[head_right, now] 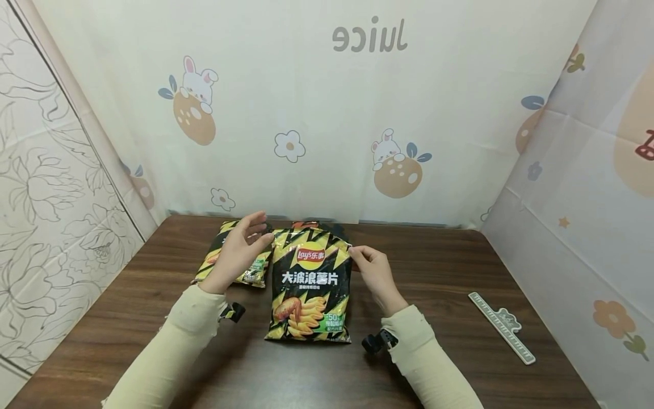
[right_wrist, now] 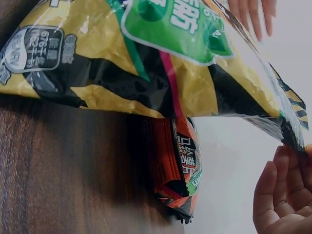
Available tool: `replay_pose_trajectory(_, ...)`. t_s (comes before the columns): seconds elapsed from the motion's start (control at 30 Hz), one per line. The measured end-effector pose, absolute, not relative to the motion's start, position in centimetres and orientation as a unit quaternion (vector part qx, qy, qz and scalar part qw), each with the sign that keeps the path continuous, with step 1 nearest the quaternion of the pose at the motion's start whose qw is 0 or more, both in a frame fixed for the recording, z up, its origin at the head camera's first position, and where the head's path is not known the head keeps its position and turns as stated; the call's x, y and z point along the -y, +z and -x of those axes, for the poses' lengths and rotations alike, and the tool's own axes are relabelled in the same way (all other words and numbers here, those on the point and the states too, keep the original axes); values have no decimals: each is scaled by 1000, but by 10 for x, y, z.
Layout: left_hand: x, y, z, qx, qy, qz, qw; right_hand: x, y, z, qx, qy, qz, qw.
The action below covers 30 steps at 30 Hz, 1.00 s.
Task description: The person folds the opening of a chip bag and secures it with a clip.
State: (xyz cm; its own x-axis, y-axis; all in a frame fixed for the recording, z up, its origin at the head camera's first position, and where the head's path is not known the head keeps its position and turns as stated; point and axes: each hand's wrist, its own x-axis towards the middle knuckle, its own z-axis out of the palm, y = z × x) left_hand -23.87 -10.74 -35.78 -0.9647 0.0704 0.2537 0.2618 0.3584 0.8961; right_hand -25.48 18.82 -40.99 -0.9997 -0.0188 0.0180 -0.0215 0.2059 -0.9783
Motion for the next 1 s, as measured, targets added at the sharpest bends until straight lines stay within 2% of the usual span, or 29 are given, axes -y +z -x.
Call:
replay_pose_trajectory(0.23,89,-343,239,837,-511,148,132,-188,-409,255,778,628,-10,4)
replay_pose_trajectory(0.57,63,-336,250,853,-456,205,149,-188,-410,255,776,630,-17,7)
replay_pose_trajectory(1.0,41,-333,267,894,-368,228,112,-187,-408,253,775,632,-20,4)
